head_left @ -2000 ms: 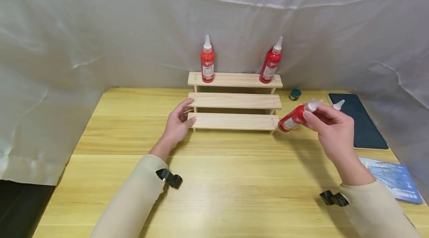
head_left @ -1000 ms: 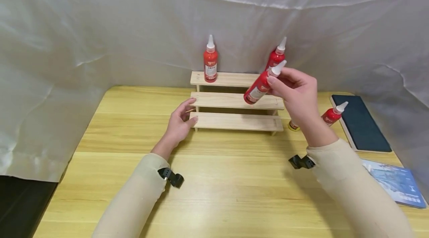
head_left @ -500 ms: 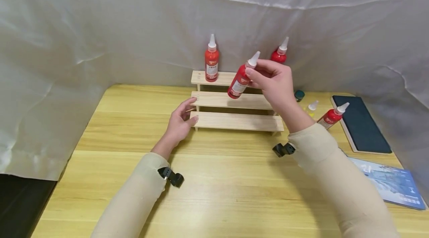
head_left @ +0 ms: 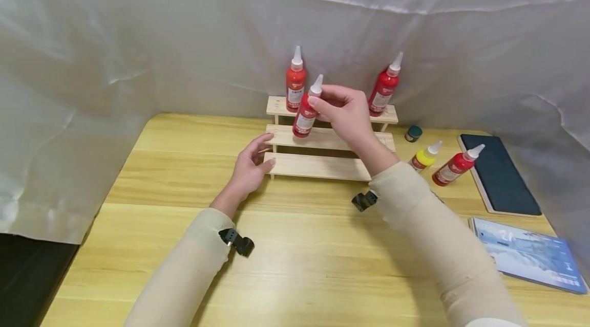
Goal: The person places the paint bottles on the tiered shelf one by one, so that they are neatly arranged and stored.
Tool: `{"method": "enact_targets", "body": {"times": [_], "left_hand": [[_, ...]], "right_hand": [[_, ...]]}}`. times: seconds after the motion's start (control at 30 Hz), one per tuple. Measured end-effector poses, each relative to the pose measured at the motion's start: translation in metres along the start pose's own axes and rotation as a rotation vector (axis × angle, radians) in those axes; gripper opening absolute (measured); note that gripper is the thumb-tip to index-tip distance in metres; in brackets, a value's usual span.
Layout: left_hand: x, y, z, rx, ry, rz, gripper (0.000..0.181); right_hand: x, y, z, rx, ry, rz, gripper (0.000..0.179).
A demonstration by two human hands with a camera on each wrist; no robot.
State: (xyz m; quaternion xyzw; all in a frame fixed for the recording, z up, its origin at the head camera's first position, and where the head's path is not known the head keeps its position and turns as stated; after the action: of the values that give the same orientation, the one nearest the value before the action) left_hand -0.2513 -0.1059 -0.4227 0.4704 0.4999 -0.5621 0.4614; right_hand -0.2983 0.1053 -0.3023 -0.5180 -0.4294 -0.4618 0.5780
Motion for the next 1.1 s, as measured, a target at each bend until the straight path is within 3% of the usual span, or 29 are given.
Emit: {"method": "enact_targets", "body": {"times": [0.47, 0.7, 1.1], "left_hand": [[-0.003, 0.0, -0.002, 0.001, -0.014, 0.002, 0.06], [-0.004, -0.001, -0.002, 0.001, -0.011, -0.032, 0.059], [-0.005, 0.0, -0.003, -0.01, -0.008, -0.03, 0.059]], "right_hand": [[-0.015, -0.005, -0.025, 0.037, 0.142, 0.059, 0.031], [-0.017, -0.007, -0.029, 0.07, 0.182, 0.1, 0.033], [-0.017, -0.007, -0.031, 0.077, 0.24, 0.13, 0.033]]}}
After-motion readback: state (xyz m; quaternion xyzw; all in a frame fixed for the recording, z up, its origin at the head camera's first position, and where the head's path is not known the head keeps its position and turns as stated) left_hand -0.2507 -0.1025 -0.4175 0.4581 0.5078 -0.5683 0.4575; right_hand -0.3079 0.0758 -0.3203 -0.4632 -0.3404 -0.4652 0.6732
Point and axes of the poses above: each hand's wrist, its own y-axis away from the middle knuckle, its own z-axis out of the back of the hand, x = y × z, the point moved 7 cm from there along -y, towards the middle knuckle, and after that the axes turned 3 degrees about -x, right-handed, at the moved point
